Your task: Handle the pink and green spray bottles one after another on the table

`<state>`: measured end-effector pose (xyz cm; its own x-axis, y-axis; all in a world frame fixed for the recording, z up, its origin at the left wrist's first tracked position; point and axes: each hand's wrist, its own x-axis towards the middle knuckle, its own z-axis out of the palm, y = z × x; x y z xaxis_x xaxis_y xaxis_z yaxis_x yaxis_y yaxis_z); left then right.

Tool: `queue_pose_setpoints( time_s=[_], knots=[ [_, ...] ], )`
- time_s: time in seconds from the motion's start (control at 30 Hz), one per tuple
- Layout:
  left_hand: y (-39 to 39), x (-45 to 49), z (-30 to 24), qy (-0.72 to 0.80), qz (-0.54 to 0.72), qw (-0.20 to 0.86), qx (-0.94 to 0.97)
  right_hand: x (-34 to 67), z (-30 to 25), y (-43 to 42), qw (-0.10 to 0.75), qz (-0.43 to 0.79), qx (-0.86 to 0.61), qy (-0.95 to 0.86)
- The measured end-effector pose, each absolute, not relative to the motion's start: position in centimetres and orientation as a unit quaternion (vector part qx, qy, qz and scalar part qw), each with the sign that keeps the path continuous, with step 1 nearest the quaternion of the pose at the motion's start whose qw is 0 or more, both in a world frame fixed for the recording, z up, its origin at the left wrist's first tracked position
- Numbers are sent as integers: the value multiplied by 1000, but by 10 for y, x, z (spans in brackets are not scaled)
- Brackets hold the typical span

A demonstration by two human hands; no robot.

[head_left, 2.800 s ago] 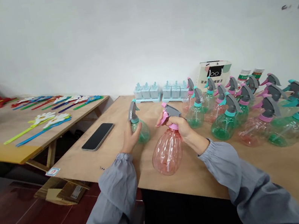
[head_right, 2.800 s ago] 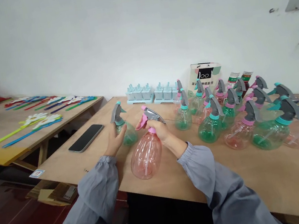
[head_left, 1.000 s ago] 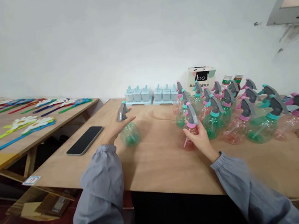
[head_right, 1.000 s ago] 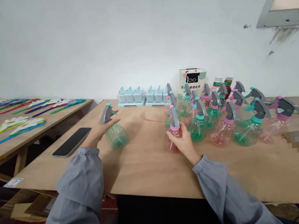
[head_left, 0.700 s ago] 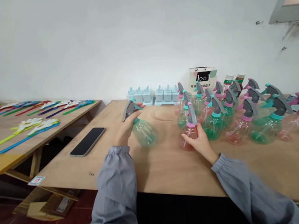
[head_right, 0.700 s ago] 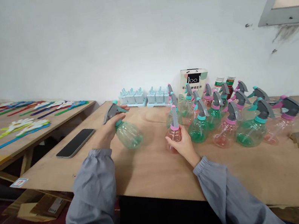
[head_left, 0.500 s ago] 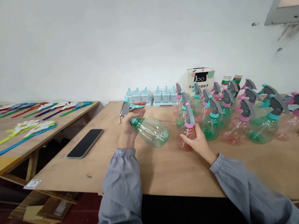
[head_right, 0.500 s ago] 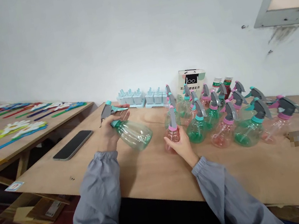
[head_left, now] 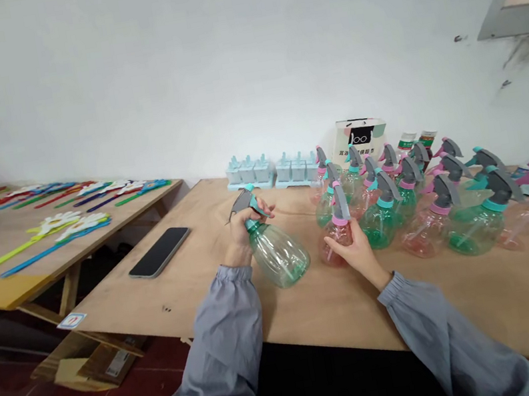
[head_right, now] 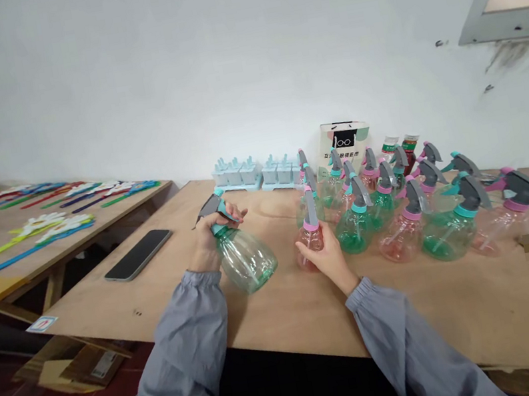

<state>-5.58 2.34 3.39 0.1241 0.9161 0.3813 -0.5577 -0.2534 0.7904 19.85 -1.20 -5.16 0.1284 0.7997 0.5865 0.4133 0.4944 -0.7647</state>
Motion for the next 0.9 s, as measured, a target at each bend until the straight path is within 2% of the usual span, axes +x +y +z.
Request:
queue_pose_setpoints(
  time_s=[0.17, 0.43, 0.57, 0.9],
  knots=[
    [20, -50, 30, 199, 606, 585, 502, 199, -52, -10, 579, 156, -473, -645],
    [22, -41, 28, 242, 634, 548, 490, 200, -53, -9, 578, 167, -470, -646],
    [19, -39, 30, 220, 625, 567, 489, 200, -52, -10, 579, 164, -469, -647],
    [13, -33, 32, 220, 648, 523, 509, 200, -51, -9, 576, 158, -471, -649]
  ],
)
